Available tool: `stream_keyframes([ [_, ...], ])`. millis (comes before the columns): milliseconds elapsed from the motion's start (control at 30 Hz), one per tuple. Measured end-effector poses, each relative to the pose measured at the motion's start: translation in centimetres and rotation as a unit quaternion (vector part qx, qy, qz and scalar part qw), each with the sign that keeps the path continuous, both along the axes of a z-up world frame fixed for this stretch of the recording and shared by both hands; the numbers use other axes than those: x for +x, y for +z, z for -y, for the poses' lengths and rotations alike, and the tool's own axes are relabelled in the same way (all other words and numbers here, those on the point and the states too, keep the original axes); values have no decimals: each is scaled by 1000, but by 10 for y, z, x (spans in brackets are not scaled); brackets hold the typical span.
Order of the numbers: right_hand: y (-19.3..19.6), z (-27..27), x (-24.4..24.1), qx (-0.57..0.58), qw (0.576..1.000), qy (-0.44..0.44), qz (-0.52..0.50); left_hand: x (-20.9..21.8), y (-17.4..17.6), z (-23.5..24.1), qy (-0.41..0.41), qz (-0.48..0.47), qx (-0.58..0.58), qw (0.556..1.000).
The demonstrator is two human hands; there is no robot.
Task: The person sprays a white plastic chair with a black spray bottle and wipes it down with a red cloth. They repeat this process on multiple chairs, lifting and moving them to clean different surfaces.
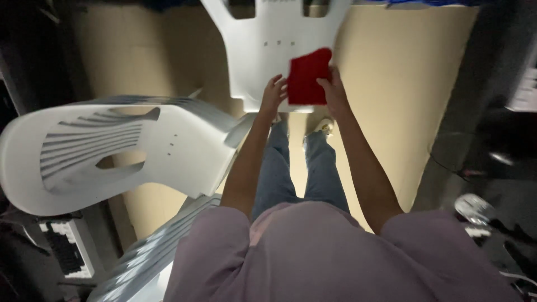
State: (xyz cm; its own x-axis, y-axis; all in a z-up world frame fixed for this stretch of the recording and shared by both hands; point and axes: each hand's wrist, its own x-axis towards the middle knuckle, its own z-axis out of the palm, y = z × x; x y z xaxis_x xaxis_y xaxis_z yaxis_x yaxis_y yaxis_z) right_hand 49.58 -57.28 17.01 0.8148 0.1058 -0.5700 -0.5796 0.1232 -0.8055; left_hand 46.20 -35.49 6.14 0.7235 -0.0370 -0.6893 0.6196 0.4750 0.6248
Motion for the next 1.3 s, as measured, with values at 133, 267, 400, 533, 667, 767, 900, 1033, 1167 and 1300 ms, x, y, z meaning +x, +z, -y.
stream_keyframes([
  [133,-66,-50,27,-167,953,108,229,22,-35,-61,-29,26,80,996],
  [267,-103,-98,43,-379,807,355,281,19,-123,-98,-93,145,465,869],
  [400,-159,-135,48,-454,727,453,245,16,-139,-110,-120,118,546,821],
  [533,-199,-150,63,-479,639,463,385,15,-93,-107,-142,111,616,767],
  [667,-214,-148,117,-461,613,519,377,-2,-99,-117,-95,191,593,776],
  [767,-227,-149,159,-509,662,441,329,-22,-153,-133,-11,186,479,858],
  [900,-280,-189,152,-584,662,288,370,-17,-134,-145,24,218,386,896],
  [1033,-259,-227,73,-512,640,349,454,-20,-150,-151,114,214,179,953],
  [1167,-218,-214,72,-371,563,471,569,-27,-148,-149,127,279,278,910],
  [1300,-251,-173,130,-310,659,512,456,-30,-160,-147,143,266,256,918],
])
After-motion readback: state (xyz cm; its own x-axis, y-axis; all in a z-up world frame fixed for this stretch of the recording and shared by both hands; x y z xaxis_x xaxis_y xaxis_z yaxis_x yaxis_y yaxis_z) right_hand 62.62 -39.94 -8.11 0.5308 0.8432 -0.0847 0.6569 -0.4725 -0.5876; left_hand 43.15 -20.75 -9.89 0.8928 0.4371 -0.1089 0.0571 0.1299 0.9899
